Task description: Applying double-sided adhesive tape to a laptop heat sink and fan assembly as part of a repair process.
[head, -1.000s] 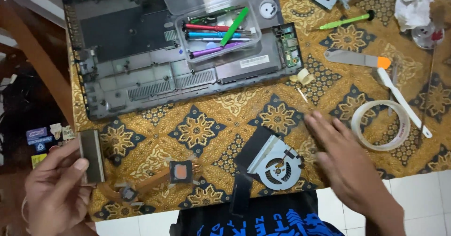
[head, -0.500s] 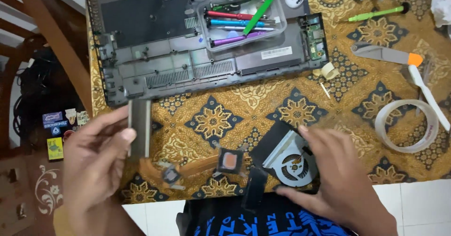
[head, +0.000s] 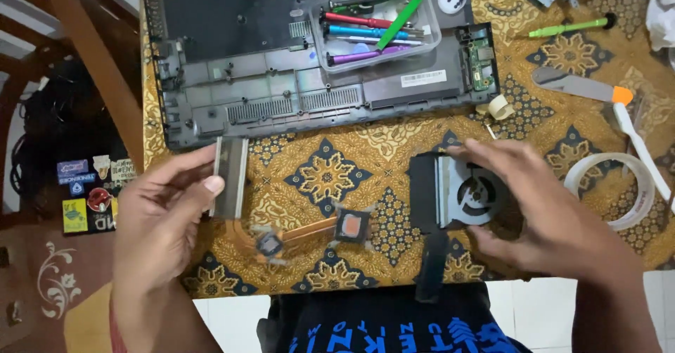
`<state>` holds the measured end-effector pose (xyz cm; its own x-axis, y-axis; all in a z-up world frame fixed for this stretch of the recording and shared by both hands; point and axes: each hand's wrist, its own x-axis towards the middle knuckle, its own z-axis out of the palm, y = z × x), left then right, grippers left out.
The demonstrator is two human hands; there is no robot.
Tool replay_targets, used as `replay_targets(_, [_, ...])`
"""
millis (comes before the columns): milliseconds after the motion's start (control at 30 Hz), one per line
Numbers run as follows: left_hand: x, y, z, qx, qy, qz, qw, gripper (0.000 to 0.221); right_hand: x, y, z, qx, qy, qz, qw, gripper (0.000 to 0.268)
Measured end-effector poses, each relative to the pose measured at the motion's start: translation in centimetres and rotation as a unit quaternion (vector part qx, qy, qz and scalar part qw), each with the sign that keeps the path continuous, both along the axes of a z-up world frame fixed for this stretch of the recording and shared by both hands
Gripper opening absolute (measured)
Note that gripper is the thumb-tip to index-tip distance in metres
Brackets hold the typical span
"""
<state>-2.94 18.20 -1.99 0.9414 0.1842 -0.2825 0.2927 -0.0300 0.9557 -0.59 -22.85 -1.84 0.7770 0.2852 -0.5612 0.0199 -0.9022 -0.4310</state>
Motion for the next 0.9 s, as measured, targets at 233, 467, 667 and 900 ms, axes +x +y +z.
replay_targets(233, [-0.2,-1.4,0.5,0.083,-0.006,-0.081,0.993,0.044,-0.5,-0.2,-0.2,0.02,0.011,-0.051,0.998,0.114])
replay_targets(467, [0.3,-5.2,2.4,-0.116,-0.039,-0.065,0.99,0.045,-3.6,-0.8,0.9,0.204,-0.138,-0.021,0.969,0.113])
replay_targets(667, [0.0,-10.4,5.0,-0.055,-0.128,-0.068,0.988,0.056,-6.5,-3.7,0.0,0.337,-0.063,-0.232,0.91,0.094])
replay_targets(900, [0.1,-12.7,3.7,-0.023,-0.283,-0.102,0.953,0.034,-7.6,-5.6,-2.0,0.478,-0.13,-0.341,0.799,0.065])
